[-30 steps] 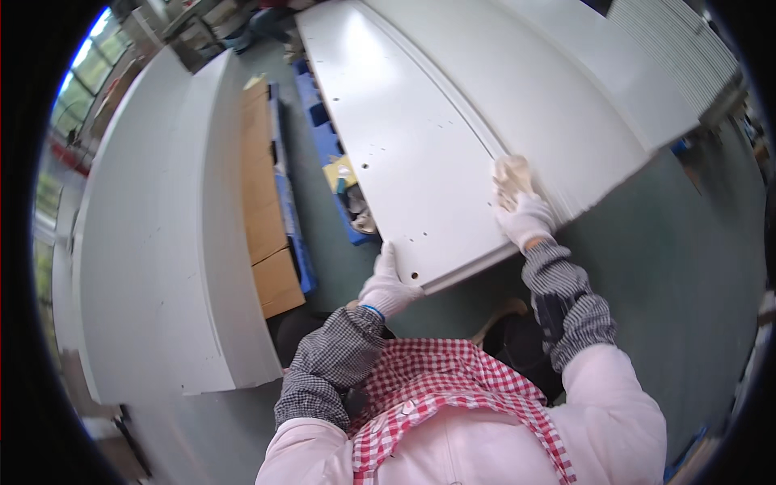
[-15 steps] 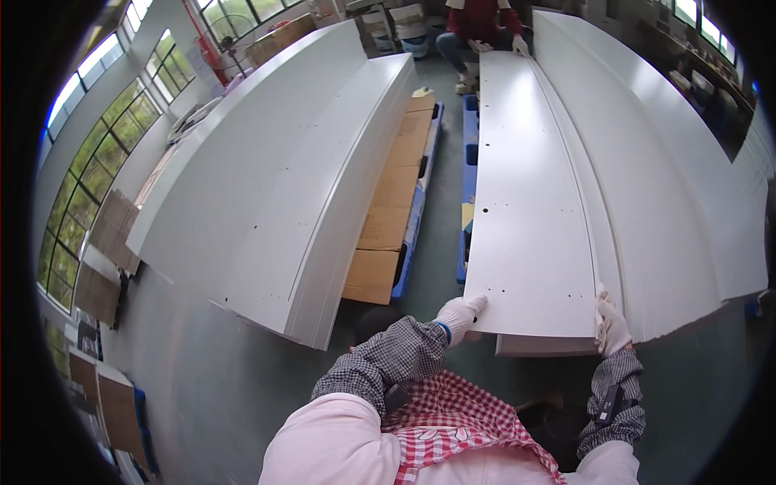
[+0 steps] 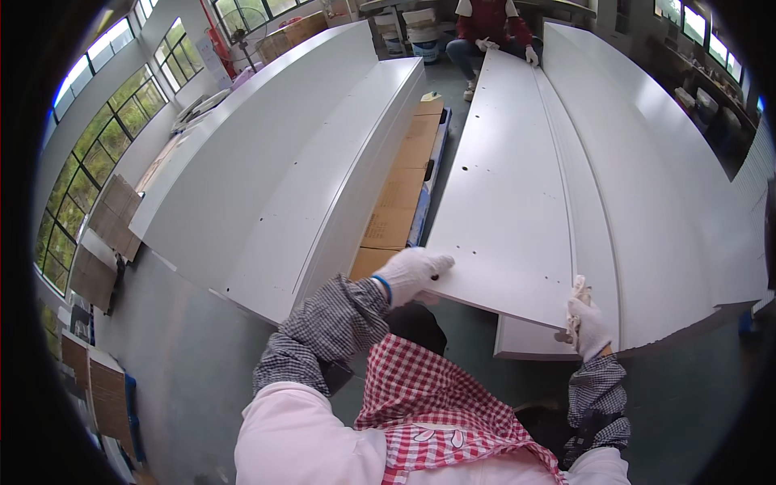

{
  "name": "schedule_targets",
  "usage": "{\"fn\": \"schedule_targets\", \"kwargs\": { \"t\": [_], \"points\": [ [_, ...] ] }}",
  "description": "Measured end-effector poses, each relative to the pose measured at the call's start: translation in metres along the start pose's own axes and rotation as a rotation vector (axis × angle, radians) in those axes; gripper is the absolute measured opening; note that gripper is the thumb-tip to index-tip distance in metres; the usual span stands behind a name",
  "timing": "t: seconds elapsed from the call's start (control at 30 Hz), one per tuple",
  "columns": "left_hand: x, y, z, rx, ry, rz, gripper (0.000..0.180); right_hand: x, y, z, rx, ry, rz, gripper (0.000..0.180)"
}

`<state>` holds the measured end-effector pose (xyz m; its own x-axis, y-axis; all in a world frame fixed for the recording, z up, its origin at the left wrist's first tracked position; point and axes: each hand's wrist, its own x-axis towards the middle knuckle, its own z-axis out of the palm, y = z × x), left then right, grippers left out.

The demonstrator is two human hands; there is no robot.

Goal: Wiping and cleaning white furniture boards using a cloth.

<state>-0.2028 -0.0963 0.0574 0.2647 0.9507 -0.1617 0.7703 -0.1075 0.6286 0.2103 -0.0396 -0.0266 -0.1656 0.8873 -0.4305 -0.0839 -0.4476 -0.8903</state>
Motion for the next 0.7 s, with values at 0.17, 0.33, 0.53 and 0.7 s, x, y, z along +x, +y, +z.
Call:
{"fn": "schedule_targets", "kwargs": {
  "t": [0.17, 0.33, 0.53, 0.7],
  "points": [
    [-0.019, -0.018, -0.080, -0.492, 0.050, -0.356, 0.046, -0.016, -0.011, 0.080, 0.102, -0.073, -0.017, 0.026],
    [-0.065, -0.062, -0.125, -0.421, 0.123, -0.348, 0.048, -0.034, -0.013, 0.148, 0.118, -0.144, 0.065, 0.036],
    [-0.099, -0.066, -0.149, -0.586, 0.148, -0.531, 0.050, -0.048, -0.023, 0.189, 0.088, -0.199, 0.052, 0.042],
    [-0.144, -0.113, -0.148, -0.728, 0.291, -0.669, 0.048, -0.070, -0.034, 0.242, -0.005, -0.260, 0.031, 0.039]
  ]
}}
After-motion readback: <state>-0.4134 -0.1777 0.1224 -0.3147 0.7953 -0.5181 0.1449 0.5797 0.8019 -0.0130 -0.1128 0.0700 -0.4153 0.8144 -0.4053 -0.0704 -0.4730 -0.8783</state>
